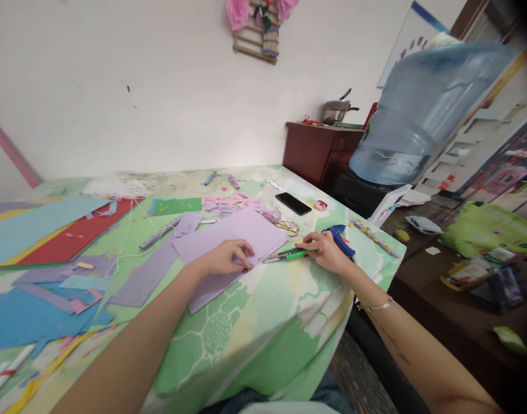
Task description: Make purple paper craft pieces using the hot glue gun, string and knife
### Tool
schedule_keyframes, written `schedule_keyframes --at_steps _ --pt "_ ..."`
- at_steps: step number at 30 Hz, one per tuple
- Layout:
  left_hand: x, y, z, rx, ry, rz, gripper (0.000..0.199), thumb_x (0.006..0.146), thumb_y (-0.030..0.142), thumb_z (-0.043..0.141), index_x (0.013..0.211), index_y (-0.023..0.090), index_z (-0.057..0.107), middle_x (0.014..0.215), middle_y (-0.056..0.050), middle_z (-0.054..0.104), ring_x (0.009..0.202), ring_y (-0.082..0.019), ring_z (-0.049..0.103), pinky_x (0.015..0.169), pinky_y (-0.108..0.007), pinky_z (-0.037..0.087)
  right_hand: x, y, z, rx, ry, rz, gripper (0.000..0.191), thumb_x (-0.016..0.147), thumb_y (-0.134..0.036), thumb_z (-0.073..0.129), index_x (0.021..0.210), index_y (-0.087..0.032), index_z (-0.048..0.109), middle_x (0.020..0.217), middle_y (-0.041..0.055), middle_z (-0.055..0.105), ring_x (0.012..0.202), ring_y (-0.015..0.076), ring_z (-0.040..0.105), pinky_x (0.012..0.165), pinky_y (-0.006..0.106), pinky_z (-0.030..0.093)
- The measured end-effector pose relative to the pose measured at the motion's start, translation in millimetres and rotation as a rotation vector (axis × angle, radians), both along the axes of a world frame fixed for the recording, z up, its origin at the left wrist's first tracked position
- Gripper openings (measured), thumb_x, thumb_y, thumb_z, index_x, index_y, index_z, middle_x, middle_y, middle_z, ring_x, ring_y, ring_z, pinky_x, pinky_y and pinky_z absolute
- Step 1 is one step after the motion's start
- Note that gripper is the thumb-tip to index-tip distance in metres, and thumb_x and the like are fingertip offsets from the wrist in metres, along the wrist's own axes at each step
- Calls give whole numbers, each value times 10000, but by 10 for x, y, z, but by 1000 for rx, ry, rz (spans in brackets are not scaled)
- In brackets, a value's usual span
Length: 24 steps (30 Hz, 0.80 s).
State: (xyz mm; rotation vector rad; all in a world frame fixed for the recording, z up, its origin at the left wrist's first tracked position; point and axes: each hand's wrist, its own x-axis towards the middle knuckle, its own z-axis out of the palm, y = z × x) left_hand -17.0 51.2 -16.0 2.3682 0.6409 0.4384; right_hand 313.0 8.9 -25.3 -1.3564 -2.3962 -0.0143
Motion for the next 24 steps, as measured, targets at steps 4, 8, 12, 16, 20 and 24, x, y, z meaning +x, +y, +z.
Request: schedule_keyframes --at_steps 4,8,12,16,20,24 --pt "-11 -4 19 3 3 -11 124 748 259 654 814 247 758 1083 -55 605 986 -183 570 912 -302 436 -14 -4 -1 -19 9 8 445 787 -51 516 1118 -313 655 998 59 636 940 217 582 833 401 327" --pt "-8 -7 34 -10 19 -5 121 743 247 654 803 242 759 1079 -57 605 985 -185 576 910 -301 434 -37 -15 2 -25 21 3 431 790 -55 517 1106 -309 662 999 62 633 945 220 580 848 412 320" --pt "-6 -22 53 -15 23 5 111 731 231 657 787 234 753 1084 -53 606 988 -186 577 904 -299 434 -56 -30 21 -27 18 3 444 786 -42 510 1108 -307 662 991 58 634 940 216 582 848 407 315" --pt "1 -51 86 20 6 10 136 706 166 644 815 198 718 1054 -55 618 964 -178 580 886 -287 434 -68 -49 42 -34 25 4 431 789 -43 502 1094 -296 671 990 64 633 940 221 578 851 417 303" --pt "14 -80 119 30 -18 8 92 690 139 628 775 163 653 1027 -66 625 968 -184 573 868 -283 437 -82 -62 50 -34 16 9 412 791 -49 507 1084 -282 679 986 66 631 927 217 581 852 413 298" --pt "22 -102 145 7 9 16 27 698 148 608 686 160 628 1064 -72 598 978 -186 571 892 -297 430 -96 -68 60 -43 10 5 416 778 -38 513 1068 -284 684 999 61 629 933 214 579 846 404 292"
